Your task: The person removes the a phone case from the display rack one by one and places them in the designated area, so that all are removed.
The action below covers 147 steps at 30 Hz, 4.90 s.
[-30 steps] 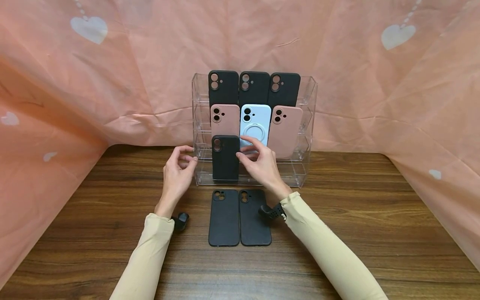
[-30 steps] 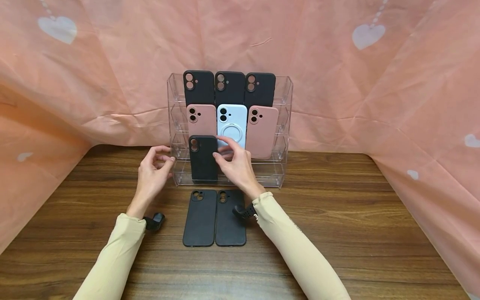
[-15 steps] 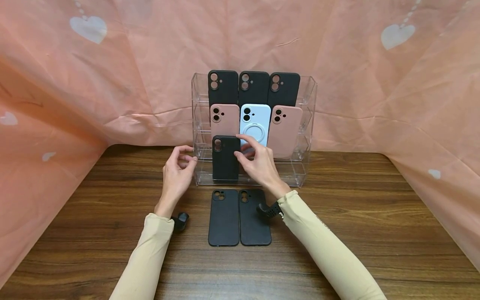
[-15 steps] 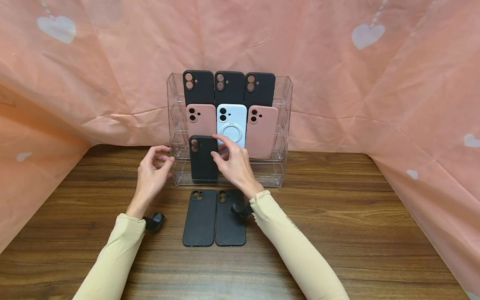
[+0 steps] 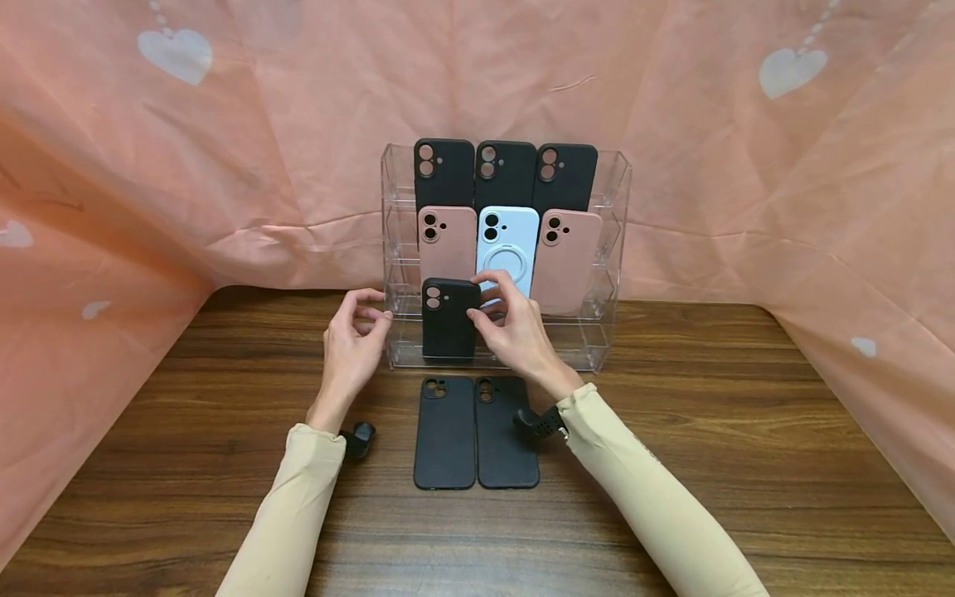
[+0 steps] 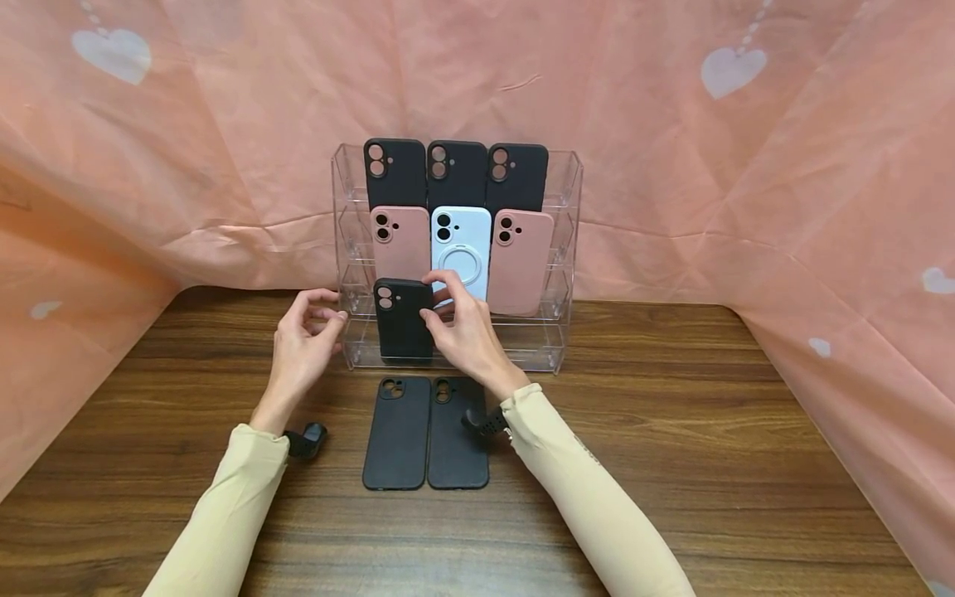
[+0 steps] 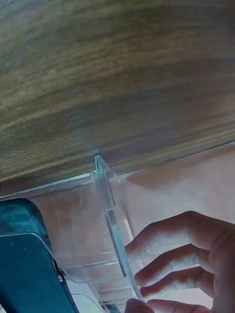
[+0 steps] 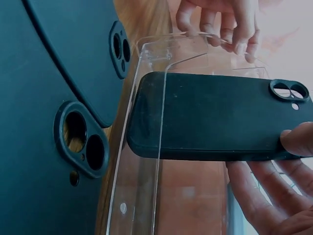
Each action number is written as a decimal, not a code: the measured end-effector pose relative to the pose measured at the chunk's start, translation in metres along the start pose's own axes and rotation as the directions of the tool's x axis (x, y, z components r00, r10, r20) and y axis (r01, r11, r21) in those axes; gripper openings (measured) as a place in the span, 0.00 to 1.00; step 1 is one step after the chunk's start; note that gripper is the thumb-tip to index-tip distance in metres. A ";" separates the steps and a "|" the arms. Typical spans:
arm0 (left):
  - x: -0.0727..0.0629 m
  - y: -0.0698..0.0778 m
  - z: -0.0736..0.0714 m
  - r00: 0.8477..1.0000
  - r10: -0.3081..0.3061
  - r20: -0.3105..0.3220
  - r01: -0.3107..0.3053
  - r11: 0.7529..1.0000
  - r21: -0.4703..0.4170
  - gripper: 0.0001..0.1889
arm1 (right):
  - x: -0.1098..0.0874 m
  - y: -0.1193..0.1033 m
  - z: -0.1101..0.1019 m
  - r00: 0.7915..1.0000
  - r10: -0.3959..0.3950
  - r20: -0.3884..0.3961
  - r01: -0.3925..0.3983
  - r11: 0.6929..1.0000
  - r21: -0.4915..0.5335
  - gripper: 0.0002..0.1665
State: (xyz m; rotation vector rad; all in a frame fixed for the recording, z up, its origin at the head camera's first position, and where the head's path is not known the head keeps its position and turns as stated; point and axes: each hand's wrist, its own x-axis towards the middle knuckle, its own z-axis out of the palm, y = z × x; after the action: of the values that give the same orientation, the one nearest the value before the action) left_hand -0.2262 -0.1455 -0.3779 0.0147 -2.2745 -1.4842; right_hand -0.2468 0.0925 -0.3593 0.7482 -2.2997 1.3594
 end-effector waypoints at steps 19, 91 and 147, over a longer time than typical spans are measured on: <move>0.001 0.001 -0.001 1.000 -0.026 0.018 0.026 1.000 -0.006 0.14 | -0.005 -0.005 -0.019 0.998 -0.014 -0.068 0.022 0.992 0.125 0.25; 0.000 -0.001 0.000 1.000 -0.020 0.020 0.020 0.999 -0.037 0.14 | -0.077 0.011 -0.149 0.951 0.193 0.240 -0.246 0.945 0.216 0.28; 0.000 -0.001 0.000 1.000 -0.011 0.022 0.011 0.999 -0.044 0.13 | -0.104 0.046 -0.129 0.728 0.388 0.565 -0.437 0.898 -0.054 0.32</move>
State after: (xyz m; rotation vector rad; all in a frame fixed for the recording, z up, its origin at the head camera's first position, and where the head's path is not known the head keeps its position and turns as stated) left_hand -0.2268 -0.1460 -0.3786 -0.0017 -2.2618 -1.5465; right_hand -0.1864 0.2510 -0.3881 0.7687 -3.0446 1.5901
